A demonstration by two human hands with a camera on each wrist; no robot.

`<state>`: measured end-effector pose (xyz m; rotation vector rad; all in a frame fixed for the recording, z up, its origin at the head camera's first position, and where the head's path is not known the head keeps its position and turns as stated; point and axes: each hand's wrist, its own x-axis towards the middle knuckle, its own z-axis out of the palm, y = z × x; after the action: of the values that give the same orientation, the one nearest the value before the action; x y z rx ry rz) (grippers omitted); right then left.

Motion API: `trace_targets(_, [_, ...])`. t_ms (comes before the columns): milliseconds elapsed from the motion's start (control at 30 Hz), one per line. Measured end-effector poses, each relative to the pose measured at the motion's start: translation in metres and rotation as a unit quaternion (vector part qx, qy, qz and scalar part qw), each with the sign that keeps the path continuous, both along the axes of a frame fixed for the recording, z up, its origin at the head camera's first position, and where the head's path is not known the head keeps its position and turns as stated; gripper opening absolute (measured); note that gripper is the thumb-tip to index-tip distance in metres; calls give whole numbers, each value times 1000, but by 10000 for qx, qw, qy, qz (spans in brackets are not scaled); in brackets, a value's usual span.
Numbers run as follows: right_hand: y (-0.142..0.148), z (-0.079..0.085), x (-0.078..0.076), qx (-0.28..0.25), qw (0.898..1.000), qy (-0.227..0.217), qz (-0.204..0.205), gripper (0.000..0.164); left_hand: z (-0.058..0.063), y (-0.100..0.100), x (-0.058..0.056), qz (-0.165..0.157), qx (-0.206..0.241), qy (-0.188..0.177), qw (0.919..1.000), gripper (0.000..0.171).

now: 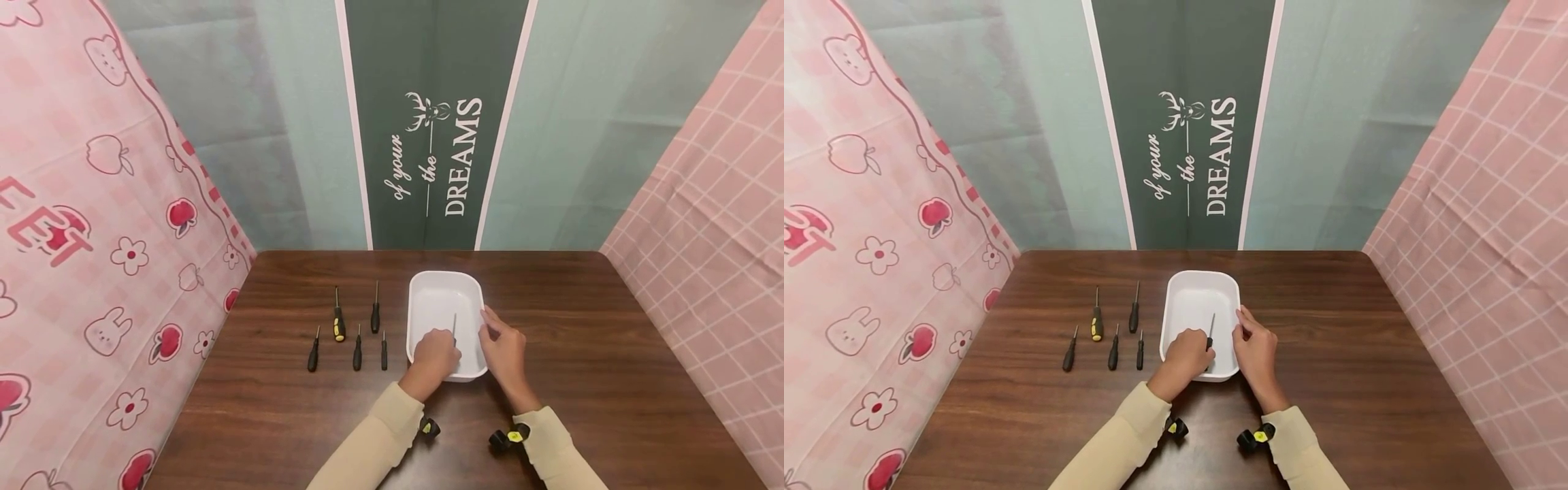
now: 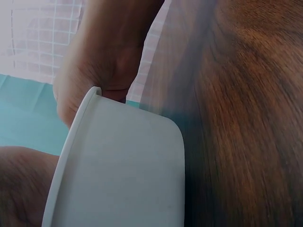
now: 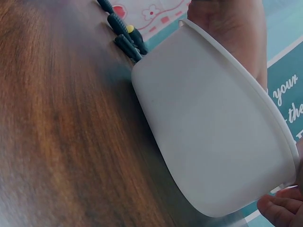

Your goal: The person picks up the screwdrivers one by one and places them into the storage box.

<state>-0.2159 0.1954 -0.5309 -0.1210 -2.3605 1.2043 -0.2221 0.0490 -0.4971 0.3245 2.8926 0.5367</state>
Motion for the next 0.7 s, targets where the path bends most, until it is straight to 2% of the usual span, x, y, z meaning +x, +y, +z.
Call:
trace_targets(233, [0,-3,1,-44,10000,43,38,28,-6,7,-2,-1,-37,-150,9999,21])
trace_targets(700, [0,-3,1,-28,10000,-9,46,28,-7,18,-4,-97,121,-654,9977,26])
